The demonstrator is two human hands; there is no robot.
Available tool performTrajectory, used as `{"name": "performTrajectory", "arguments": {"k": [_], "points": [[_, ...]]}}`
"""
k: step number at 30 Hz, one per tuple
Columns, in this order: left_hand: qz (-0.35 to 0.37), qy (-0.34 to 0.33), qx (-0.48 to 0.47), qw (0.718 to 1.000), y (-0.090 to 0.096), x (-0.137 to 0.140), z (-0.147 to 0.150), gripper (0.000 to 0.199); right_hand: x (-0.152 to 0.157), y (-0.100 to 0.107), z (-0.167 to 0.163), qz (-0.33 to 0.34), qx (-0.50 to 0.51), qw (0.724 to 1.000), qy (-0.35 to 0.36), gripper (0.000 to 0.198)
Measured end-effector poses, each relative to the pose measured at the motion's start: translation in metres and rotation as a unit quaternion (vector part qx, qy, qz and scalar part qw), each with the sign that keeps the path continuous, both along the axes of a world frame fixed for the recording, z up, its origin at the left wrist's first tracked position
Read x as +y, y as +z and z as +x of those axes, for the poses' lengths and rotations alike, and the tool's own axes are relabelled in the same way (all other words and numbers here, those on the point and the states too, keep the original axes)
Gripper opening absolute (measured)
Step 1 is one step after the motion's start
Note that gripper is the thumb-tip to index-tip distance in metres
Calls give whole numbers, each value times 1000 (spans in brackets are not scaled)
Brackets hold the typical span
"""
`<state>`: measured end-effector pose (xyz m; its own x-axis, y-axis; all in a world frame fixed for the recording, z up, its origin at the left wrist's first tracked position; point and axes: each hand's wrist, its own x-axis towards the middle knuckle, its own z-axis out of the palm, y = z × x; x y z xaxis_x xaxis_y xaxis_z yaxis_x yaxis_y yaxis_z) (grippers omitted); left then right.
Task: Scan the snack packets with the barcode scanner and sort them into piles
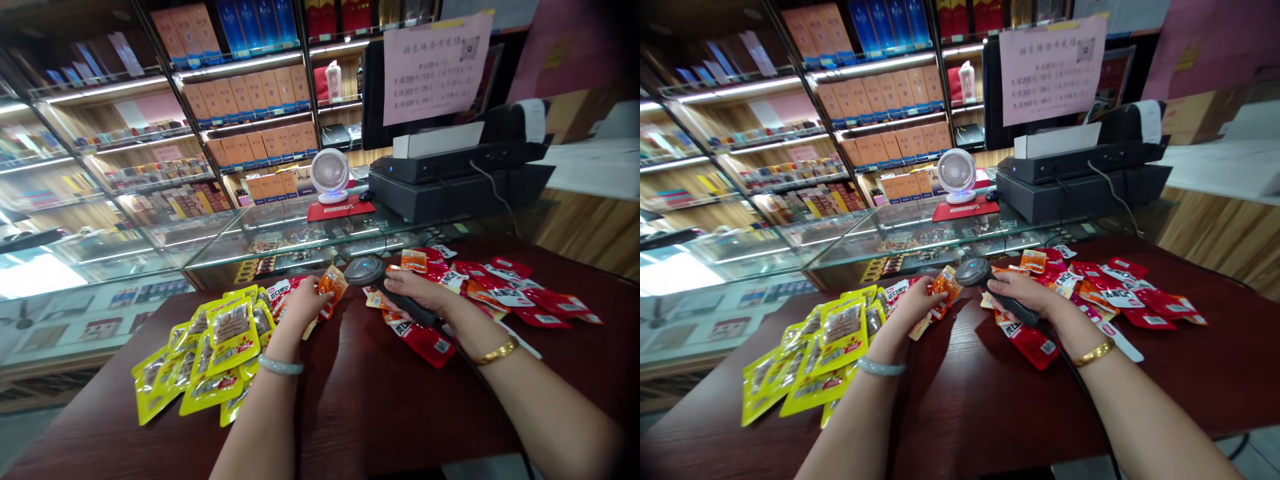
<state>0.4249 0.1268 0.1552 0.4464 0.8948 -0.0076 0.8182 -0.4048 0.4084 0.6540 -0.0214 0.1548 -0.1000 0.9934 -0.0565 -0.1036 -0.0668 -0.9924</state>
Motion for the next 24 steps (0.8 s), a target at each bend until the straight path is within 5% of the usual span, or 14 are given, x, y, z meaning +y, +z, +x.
{"name": "performTrajectory", "arguments": {"k": [14, 20, 24], "points": [[-12, 9, 24, 1000, 4, -2, 0, 43, 1, -1, -2, 27, -11, 1000, -2, 44], [223, 106, 38, 968, 8, -3, -2, 45, -1, 2, 7, 24, 2, 1000, -9, 44], [236, -18, -26, 971, -8, -30, 26, 36, 0, 1, 9, 20, 2, 1000, -5, 43]]}}
